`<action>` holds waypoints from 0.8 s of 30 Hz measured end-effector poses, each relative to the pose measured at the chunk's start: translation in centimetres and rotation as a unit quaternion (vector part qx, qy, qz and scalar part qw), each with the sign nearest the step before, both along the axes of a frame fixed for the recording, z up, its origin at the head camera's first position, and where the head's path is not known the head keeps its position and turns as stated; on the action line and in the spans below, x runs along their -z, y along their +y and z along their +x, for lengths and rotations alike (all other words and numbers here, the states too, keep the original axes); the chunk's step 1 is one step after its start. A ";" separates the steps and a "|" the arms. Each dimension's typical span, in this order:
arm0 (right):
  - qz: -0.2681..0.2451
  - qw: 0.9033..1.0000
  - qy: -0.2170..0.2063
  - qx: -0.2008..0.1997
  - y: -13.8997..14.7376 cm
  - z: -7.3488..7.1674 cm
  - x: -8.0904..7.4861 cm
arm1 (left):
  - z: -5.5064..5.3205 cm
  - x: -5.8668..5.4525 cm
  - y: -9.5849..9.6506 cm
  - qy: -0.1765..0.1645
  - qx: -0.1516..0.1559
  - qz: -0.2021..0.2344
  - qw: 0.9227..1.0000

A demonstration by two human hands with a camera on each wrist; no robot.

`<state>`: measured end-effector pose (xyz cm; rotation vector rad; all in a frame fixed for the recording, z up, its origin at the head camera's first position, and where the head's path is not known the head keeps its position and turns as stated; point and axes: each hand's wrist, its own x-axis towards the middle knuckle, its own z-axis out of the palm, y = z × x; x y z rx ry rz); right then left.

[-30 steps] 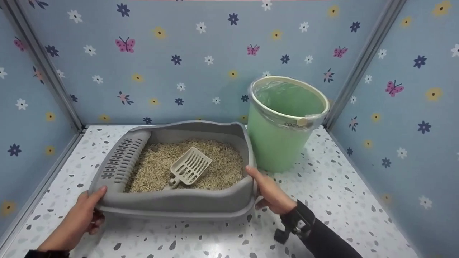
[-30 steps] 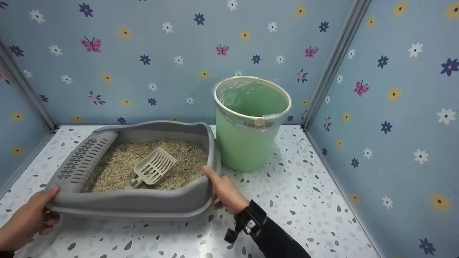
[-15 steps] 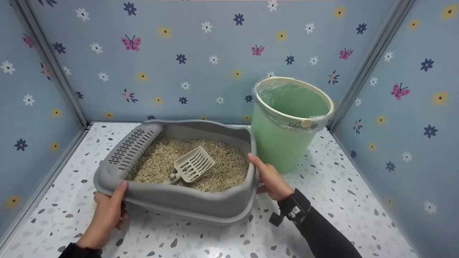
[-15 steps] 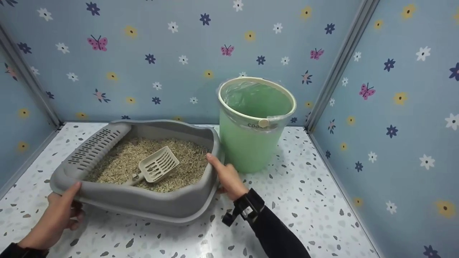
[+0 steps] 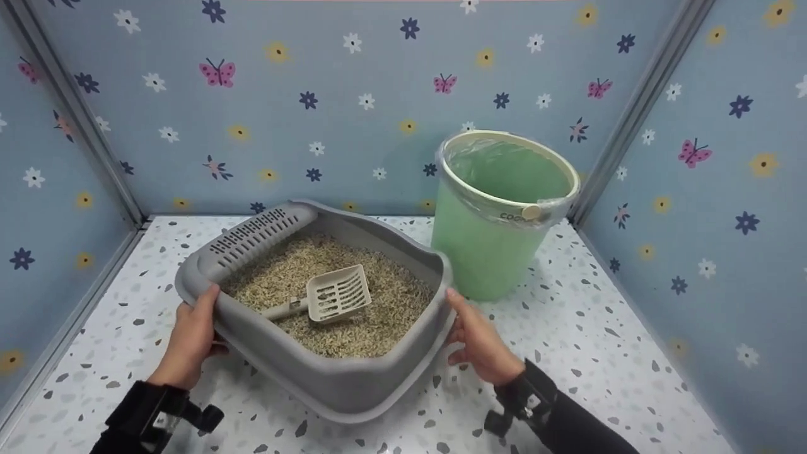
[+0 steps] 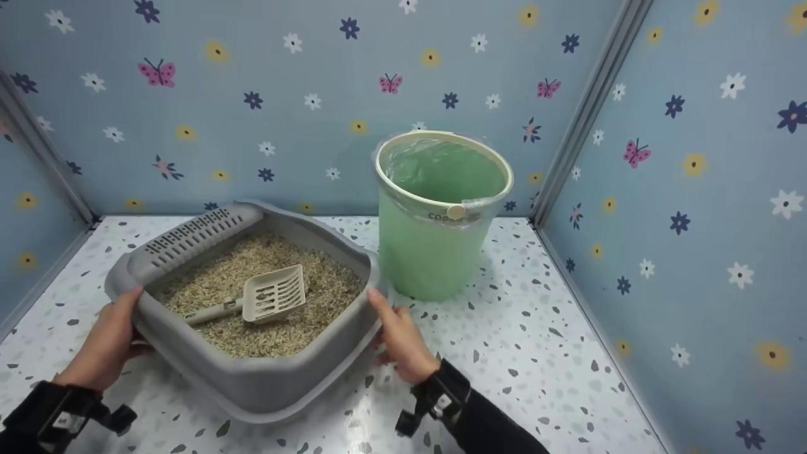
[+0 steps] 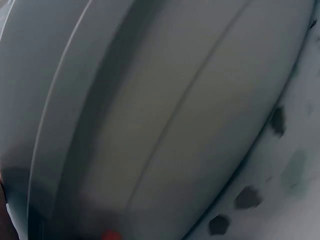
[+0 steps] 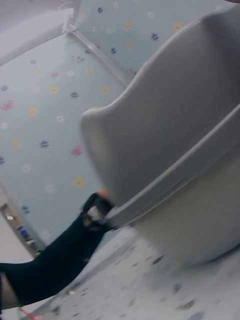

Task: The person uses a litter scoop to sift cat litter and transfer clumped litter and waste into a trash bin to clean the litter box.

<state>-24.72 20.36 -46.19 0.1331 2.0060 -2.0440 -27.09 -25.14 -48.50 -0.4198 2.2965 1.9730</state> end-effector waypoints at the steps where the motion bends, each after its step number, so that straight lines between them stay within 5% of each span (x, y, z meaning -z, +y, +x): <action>1: 0.009 1.000 0.006 0.009 0.3 -1.1 0.0 | 0.8 -0.1 0.6 -0.001 0.010 -0.002 1.000; 5: 0.057 0.998 0.014 0.027 1.0 -4.4 -0.3 | 4.0 -0.3 3.3 -0.011 0.039 0.013 0.999; 9: 0.108 0.994 0.019 0.030 0.8 -4.9 -0.3 | 5.2 -0.7 4.5 -0.010 0.036 0.027 0.999; 15: 0.175 0.983 0.041 0.042 0.3 -1.2 0.1 | 2.8 -0.5 3.6 -0.001 0.054 0.027 0.998; 20: 0.184 0.982 0.030 0.009 0.4 2.7 0.3 | 0.3 -0.4 2.6 0.017 0.091 0.037 0.995; 24: 0.177 0.984 0.021 -0.027 1.7 1.9 -0.5 | -0.2 -0.6 2.8 0.023 0.112 0.027 0.993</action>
